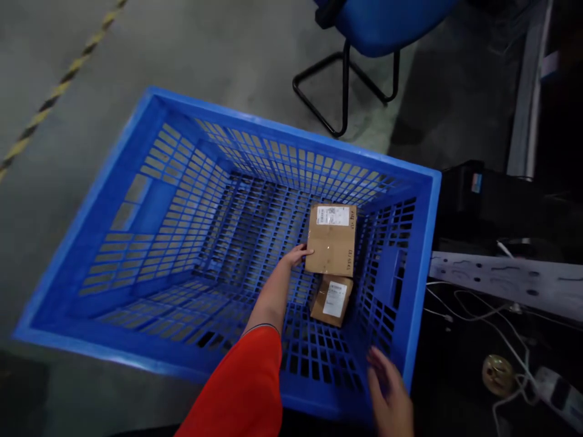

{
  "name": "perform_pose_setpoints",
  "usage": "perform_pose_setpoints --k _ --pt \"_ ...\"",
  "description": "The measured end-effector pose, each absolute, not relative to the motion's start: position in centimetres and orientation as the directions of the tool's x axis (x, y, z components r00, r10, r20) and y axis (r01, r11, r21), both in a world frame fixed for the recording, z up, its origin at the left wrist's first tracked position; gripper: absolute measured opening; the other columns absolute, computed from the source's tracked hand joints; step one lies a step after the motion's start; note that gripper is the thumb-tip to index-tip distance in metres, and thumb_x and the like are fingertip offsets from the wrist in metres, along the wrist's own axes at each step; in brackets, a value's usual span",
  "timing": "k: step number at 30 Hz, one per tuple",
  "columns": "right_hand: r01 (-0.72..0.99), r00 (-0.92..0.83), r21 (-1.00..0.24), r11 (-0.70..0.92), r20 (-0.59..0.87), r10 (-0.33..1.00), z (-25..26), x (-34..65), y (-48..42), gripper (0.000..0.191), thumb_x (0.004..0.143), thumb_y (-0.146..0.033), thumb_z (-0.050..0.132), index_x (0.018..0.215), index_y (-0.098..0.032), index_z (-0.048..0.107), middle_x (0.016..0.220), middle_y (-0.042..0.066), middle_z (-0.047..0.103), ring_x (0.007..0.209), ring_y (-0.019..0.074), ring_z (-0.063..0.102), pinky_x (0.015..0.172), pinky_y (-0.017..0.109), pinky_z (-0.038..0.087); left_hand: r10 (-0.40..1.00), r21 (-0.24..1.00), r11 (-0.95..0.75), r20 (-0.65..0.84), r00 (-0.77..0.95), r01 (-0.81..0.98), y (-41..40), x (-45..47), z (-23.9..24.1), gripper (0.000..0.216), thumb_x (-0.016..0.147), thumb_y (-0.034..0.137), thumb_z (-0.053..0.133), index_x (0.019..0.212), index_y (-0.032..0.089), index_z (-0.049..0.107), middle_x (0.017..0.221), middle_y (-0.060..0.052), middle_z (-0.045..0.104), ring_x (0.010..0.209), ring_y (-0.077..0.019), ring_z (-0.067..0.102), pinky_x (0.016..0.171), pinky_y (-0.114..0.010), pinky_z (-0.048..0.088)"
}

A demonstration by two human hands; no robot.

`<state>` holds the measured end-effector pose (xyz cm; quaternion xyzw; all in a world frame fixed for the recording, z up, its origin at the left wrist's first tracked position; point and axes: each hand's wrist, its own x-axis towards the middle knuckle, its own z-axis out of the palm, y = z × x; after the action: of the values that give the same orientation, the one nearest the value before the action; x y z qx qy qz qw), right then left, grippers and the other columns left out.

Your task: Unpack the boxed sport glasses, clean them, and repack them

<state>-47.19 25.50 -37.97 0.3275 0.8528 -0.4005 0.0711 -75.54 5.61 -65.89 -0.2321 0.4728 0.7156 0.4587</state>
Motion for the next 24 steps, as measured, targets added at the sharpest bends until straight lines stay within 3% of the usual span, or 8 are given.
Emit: perform_pose_setpoints --k 2,5,8,11,15,19,21,24 --pt "0.586 -0.805 -0.666 0.462 -0.415 0.423 -41.7 -51.6 25.0 0.054 0.094 -0.053 0.05 0.137 -0.02 0.057 0.132 0.016 0.064 0.118 0.032 0.064 0.1 0.049 0.054 0.424 0.447 -0.151 -0.776 -0.466 -0.882 5.5 -75.3 -65.8 0.038 0.096 0.036 0.064 0.128 0.016 0.059 0.128 -0.011 0.062 0.109 -0.0242 0.064 0.092 -0.046 0.057" --pt "0.563 -0.826 -0.679 0.471 -0.432 0.364 -48.2 -59.4 25.2 0.074 0.085 -0.053 0.057 0.146 -0.012 0.047 0.146 0.02 0.052 0.136 0.0354 0.049 0.114 0.051 0.041 0.401 0.429 -0.175 -0.791 -0.462 -0.886 5.4 -74.8 -65.1 0.037 0.096 0.036 0.064 0.128 0.016 0.059 0.127 -0.011 0.062 0.109 -0.0239 0.065 0.091 -0.045 0.058" --pt "0.557 -0.829 -0.695 0.455 -0.431 0.357 -52.6 -64.4 26.6 0.087 0.074 -0.054 0.069 0.146 -0.011 0.045 0.145 0.022 0.051 0.134 0.0382 0.05 0.11 0.052 0.043 0.372 0.434 -0.204 -0.795 -0.48 -0.877 5.8 -73.9 -63.6 0.037 0.096 0.036 0.064 0.127 0.016 0.059 0.127 -0.011 0.062 0.109 -0.0239 0.064 0.091 -0.045 0.058" --pt "0.519 -0.848 -0.73 0.445 -0.377 0.372 -53.4 -65.4 27.9 0.089 0.068 -0.053 0.072 0.142 -0.011 0.048 0.141 0.023 0.054 0.13 0.0397 0.053 0.107 0.053 0.045 0.362 0.449 -0.229 -0.784 -0.504 -0.864 6.4 -73.1 -61.4 0.037 0.096 0.036 0.063 0.127 0.016 0.059 0.127 -0.011 0.062 0.109 -0.0241 0.064 0.092 -0.046 0.057" --pt "0.397 -0.886 -0.789 0.468 -0.196 0.421 -50.0 -64.6 28.2 0.074 0.075 -0.052 0.065 0.137 -0.013 0.052 0.138 0.022 0.054 0.132 0.0376 0.049 0.112 0.056 0.039 0.392 0.458 -0.252 -0.757 -0.522 -0.853 6.5 -73.0 -56.8 0.038 0.091 0.035 0.069 0.123 0.015 0.062 0.126 -0.012 0.066 0.113 -0.0259 0.066 0.1 -0.05 0.053" --pt "0.224 -0.904 -0.819 0.529 0.029 0.427 -42.0 -64.9 26.9 0.049 0.087 -0.046 0.06 0.129 -0.022 0.057 0.134 0.015 0.054 0.134 0.0329 0.047 0.116 0.062 0.032 0.426 0.472 -0.276 -0.72 -0.547 -0.837 4.1 -74.0 -49.3 0.06 0.059 0.029 0.093 0.112 0.016 0.068 0.117 -0.012 0.075 0.118 -0.033 0.067 0.111 -0.047 0.046" --pt "0.093 -0.893 -0.807 0.584 0.192 0.407 -36.9 -64.6 25.5 0.04 0.089 -0.039 0.062 0.127 -0.025 0.057 0.13 0.012 0.055 0.132 0.032 0.048 0.115 0.066 0.031 0.417 0.503 -0.278 -0.704 -0.575 -0.818 2.0 -74.1 -44.5 0.066 0.051 0.033 0.096 0.109 0.017 0.07 0.11 -0.011 0.077 0.115 -0.0351 0.068 0.109 -0.048 0.048" --pt "-0.113 -0.849 -0.745 0.658 0.416 0.325 -30.2 -62.2 22.9 0.046 0.088 -0.03 0.064 0.132 -0.028 0.053 0.132 0.011 0.054 0.136 0.0322 0.047 0.115 0.068 0.031 0.383 0.551 -0.264 -0.694 -0.61 -0.792 -1.0 -73.6 -37.2 0.063 0.045 0.037 0.098 0.1 0.021 0.072 0.095 -0.004 0.079 0.107 -0.036 0.071 0.102 -0.047 0.053"
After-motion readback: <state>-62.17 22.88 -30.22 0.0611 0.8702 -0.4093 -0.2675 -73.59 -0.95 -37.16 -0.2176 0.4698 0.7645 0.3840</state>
